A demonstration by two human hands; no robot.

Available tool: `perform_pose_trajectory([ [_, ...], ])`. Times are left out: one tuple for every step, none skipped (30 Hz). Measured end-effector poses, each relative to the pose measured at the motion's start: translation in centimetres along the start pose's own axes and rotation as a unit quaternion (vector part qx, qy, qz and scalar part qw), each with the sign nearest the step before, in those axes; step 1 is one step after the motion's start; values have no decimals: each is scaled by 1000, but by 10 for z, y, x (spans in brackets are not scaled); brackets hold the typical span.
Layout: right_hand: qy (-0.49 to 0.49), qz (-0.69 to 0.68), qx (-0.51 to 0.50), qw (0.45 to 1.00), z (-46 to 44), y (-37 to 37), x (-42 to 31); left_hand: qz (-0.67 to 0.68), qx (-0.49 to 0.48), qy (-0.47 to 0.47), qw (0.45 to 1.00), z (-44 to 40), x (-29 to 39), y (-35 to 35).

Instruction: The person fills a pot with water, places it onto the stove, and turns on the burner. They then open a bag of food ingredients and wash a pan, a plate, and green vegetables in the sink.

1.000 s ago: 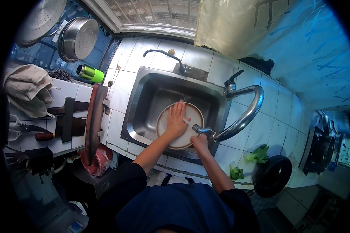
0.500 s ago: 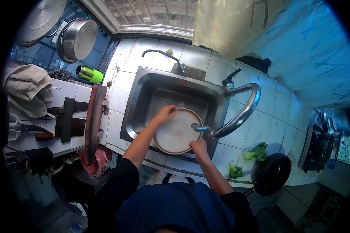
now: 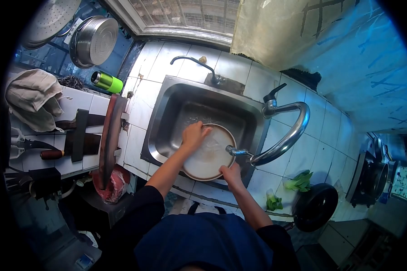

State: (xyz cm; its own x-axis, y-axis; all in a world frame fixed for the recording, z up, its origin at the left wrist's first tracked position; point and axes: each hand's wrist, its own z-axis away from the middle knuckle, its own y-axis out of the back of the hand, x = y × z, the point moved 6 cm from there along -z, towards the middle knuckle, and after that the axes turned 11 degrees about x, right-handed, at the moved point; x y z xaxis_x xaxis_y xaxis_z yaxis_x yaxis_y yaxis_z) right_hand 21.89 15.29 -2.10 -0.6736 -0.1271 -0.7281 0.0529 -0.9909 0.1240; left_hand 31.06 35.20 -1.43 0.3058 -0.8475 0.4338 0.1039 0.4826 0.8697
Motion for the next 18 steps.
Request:
perform_pose_trajectory([
  [-1, 0, 1, 1000, -1, -1, -1, 0, -2, 0, 1000, 4, 11, -8],
  [-12, 9, -12, 1000, -2, -5, -5, -36, 140, -71, 987, 8, 32, -3],
  [-23, 17, -25, 999, -2, -10, -10, -72, 277, -140, 948, 17, 51, 7],
  [-24, 18, -25, 999, 0, -13, -14, -72, 276, -139, 948, 20, 59, 2],
  [-40, 16, -14, 999, 1, -15, -16, -9, 225, -161, 961, 22, 69, -3],
  [-57, 15, -5, 998, 1, -16, -17, 54, 173, -180, 967, 25, 76, -7],
  [-58, 16, -7, 998, -3, -15, -19, 53, 173, -178, 967, 29, 74, -11],
  [-44, 20, -20, 999, -7, -15, -23, 109, 146, -232, 955, 34, 79, -14],
  [-31, 22, -32, 999, -9, -16, -26, 163, 116, -286, 937, 41, 84, -16],
  [-4, -11, -29, 1000, -10, -17, -32, 224, 84, -314, 919, 47, 83, -17],
  [-5, -12, -29, 999, -9, -18, -38, 223, 82, -314, 919, 47, 82, -11],
  [9, 0, -21, 1000, -5, -18, -48, 187, 74, -362, 910, 47, 86, -6],
  [22, 14, -12, 1000, -3, -16, -53, 152, 65, -408, 898, 47, 90, -4],
  [22, 14, -11, 1000, -6, -16, -48, 153, 65, -408, 898, 39, 89, -1],
  [40, 46, -3, 998, -11, -15, -43, 128, 37, -437, 890, 32, 91, -1],
  [58, 77, 5, 995, -14, -14, -39, 104, 8, -463, 880, 28, 91, -2],
  [60, 79, 4, 995, -12, -12, -45, 104, 11, -462, 881, 20, 88, -1],
  [22, 61, 1, 998, -9, -10, -48, 80, 1, -453, 888, 12, 84, -3],
])
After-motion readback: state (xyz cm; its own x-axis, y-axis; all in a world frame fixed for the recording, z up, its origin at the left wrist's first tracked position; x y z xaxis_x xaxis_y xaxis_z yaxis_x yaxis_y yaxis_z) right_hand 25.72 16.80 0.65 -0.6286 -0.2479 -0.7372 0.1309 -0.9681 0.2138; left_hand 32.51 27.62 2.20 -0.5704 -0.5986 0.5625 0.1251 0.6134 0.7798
